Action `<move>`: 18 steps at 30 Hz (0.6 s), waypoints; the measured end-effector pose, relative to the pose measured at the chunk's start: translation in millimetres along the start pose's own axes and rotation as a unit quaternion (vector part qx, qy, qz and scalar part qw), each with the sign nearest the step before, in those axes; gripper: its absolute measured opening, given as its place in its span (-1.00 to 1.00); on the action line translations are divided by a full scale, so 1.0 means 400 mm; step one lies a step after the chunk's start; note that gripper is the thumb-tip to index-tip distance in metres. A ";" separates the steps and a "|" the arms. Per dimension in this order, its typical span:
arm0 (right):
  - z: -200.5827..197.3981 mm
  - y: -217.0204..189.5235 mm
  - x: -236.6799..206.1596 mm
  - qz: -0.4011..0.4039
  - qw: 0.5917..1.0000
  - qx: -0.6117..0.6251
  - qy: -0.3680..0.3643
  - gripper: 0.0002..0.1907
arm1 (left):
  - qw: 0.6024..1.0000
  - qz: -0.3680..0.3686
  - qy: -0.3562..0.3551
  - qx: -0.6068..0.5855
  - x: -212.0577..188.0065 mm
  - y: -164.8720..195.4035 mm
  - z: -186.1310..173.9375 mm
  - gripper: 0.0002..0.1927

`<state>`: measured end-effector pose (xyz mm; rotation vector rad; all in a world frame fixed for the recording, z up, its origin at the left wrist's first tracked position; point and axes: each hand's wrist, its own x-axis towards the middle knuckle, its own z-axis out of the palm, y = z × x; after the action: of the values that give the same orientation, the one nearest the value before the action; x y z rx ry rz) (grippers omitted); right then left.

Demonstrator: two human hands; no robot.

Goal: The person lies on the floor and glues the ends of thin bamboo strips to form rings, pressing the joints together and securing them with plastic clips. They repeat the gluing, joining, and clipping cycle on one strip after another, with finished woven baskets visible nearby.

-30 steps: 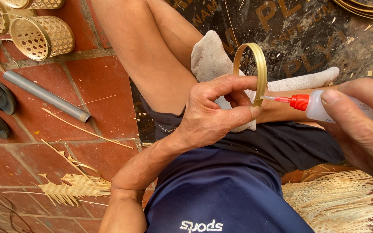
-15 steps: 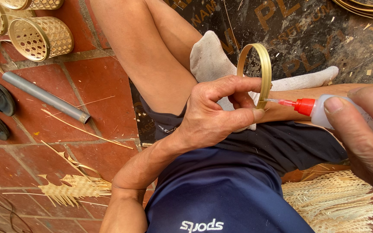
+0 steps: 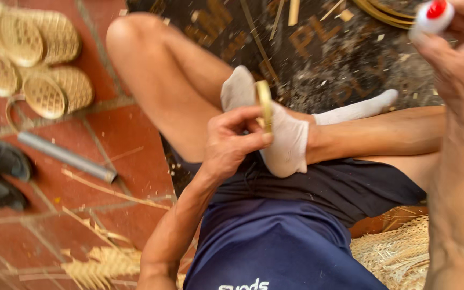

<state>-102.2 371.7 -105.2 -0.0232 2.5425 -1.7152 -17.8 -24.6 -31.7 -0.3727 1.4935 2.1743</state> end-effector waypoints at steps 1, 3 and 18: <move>-0.003 0.008 0.025 0.001 1.000 0.017 0.021 -0.72 | 1.000 0.004 0.002 -0.024 -0.004 -0.005 -0.004 -0.61; 0.010 0.019 0.080 0.001 0.996 0.049 0.071 -0.73 | 1.000 -0.013 0.016 0.002 -0.017 -0.009 -0.009 -0.62; -0.216 -0.014 0.211 -0.007 0.937 -0.336 0.096 -0.64 | 0.990 -0.067 0.115 0.038 -0.033 0.008 0.050 -0.66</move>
<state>-192.6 444.7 -72.2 0.0911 3.1426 -0.7984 -7.7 -10.1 -15.5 -0.6967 1.6170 2.0162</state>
